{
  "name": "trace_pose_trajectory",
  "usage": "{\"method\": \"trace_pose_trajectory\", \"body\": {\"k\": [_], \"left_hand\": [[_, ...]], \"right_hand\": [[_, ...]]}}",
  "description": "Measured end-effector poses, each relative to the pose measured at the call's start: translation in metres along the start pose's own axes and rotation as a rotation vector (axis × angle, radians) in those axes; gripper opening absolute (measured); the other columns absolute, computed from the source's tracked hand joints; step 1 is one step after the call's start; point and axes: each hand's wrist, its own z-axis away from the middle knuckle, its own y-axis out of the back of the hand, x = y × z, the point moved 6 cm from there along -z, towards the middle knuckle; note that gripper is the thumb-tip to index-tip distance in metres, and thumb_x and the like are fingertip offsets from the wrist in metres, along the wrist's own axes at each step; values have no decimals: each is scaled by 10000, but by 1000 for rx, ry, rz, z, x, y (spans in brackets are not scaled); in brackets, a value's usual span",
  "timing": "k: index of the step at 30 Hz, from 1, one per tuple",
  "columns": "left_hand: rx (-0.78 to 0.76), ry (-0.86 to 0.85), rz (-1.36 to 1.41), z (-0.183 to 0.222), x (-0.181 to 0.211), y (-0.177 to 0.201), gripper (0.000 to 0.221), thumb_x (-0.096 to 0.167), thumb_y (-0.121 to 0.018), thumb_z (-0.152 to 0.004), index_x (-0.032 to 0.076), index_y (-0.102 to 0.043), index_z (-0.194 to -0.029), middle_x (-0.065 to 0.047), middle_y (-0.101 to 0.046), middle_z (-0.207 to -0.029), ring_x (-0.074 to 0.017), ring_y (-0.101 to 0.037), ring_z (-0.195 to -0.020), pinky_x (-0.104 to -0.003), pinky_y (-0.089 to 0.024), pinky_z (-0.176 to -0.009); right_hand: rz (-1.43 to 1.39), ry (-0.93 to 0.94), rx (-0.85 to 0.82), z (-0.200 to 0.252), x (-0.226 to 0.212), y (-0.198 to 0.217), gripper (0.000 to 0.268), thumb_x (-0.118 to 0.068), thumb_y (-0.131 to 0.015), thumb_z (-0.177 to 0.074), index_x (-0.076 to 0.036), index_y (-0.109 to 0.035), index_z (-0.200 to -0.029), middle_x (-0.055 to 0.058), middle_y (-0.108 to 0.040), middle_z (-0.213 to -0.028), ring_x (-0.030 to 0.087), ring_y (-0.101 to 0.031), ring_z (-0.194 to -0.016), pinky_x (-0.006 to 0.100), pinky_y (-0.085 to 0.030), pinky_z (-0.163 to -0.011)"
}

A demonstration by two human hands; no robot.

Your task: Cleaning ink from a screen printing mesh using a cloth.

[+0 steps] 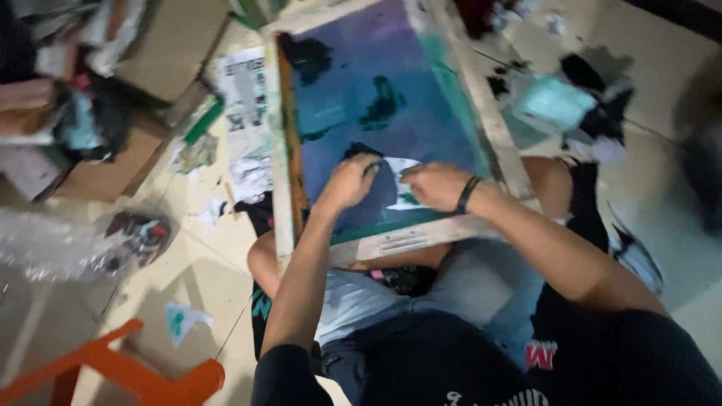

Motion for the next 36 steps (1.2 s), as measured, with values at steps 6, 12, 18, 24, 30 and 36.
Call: {"method": "trace_pose_trajectory", "body": {"k": [6, 12, 18, 24, 30, 36], "left_hand": [[-20, -129, 68, -42, 43, 3, 430, 65, -406, -1060, 25, -556, -1461, -270, -590, -1423, -440, -566, -1320, -554, -445, -1118], [-24, -93, 260, -33, 38, -18, 416, 111, -383, -1085, 48, -559, -1457, -271, -599, -1415, -433, -576, -1311, -532, -457, -1117], [123, -118, 341, -38, 16, -32, 407, 33, -425, -1038, 32, -575, -1417, -310, -671, -1224, -514, -628, -1157, -565, -518, -989], [252, -56, 476, -40, -1, -34, 391, 5, -432, -1031, 97, -623, -1359, -250, -724, -1053, -430, -679, -1043, -507, -552, -907], [300, -33, 578, -39, -1, -12, 345, -22, -422, -1061, 20, -639, -1327, -252, -731, -1028, -352, -702, -978, -452, -576, -870], [339, -53, 478, -46, -9, -31, 303, 5, -533, -1022, 87, -688, -1269, -205, -757, -974, -325, -733, -933, -449, -598, -775]], "right_hand": [[139, -23, -186, 30, -10, -23, 541, -371, -303, -1087, -52, -619, -1389, 291, -632, -1352, 464, -595, -1245, 629, -437, -1062], [-116, -447, -355, 84, -69, 73, 533, -416, -357, -1090, -107, -538, -1485, 178, -628, -1434, 372, -548, -1314, 518, -189, -1265], [262, -381, -251, 13, 47, 5, 644, -550, -242, -1040, -212, -349, -1578, 25, -288, -1701, 230, -245, -1571, 546, -172, -1267], [333, -475, -135, -77, 159, -18, 889, -763, -62, -987, -189, -174, -1656, 81, -208, -1709, 286, -170, -1577, 610, -160, -1231], [382, -183, -174, 67, 13, -40, 811, -671, -328, -993, -129, -322, -1596, 117, -414, -1599, 349, -396, -1471, 591, -298, -1178], [23, -275, -179, 20, 42, 19, 602, -441, -309, -1099, -67, -746, -921, 186, -775, -960, 363, -724, -982, 498, -567, -838]]}}
